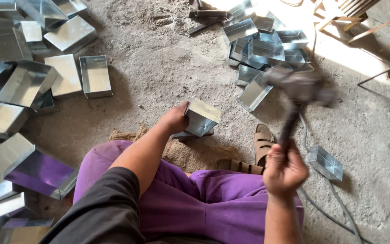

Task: The person sits on the floor and repeatedly hammers small rectangular metal boxes placed on a wooden block. They pick up each box, position it, strike it with a hammer, and set it aside, continuing this process with multiple units.

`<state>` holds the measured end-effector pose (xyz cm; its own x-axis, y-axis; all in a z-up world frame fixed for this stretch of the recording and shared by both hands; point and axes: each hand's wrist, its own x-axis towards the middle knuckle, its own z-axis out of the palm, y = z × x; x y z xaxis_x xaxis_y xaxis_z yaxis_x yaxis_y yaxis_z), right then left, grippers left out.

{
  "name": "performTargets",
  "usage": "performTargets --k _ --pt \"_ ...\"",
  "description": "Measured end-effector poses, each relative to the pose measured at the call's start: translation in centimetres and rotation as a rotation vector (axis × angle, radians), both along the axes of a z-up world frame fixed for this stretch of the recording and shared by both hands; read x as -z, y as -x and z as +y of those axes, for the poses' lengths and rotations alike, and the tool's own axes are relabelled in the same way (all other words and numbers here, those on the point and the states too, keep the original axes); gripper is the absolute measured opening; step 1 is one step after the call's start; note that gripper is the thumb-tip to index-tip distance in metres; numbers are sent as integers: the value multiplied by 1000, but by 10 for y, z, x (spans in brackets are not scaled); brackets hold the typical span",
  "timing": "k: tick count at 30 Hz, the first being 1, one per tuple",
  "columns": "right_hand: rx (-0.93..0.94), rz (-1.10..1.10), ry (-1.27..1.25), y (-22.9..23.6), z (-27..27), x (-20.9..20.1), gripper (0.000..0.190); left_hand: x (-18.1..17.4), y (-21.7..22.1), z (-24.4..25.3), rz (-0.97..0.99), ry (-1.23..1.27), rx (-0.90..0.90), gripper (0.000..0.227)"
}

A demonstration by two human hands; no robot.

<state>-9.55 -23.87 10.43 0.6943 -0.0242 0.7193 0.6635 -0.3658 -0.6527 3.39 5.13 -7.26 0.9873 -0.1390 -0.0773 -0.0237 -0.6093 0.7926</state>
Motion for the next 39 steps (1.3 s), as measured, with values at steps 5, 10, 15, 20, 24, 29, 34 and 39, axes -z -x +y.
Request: performTargets --k 5,10,15,20,24,29,34,39 --pt "-236 39 -87 -22 32 -14 20 10 -4 -1 5 37 27 60" --pt "11 465 611 -45 59 9 29 20 -1 1 -75 42 26 63" --pt "98 299 449 -33 37 37 27 26 -6 3 -139 18 7 64" --pt "119 1090 -121 -16 3 94 18 24 -8 8 4 0 -30 55" --pt "70 1330 -263 -16 -11 145 18 19 -11 11 -54 -77 -50 47" --pt "23 1434 -151 -36 -12 182 15 -1 -5 14 224 -42 22 45" --pt "68 1326 258 -45 -6 200 20 -32 10 11 418 65 38 51" --pt "-60 1172 360 -38 -2 203 28 -47 8 4 612 158 172 41"
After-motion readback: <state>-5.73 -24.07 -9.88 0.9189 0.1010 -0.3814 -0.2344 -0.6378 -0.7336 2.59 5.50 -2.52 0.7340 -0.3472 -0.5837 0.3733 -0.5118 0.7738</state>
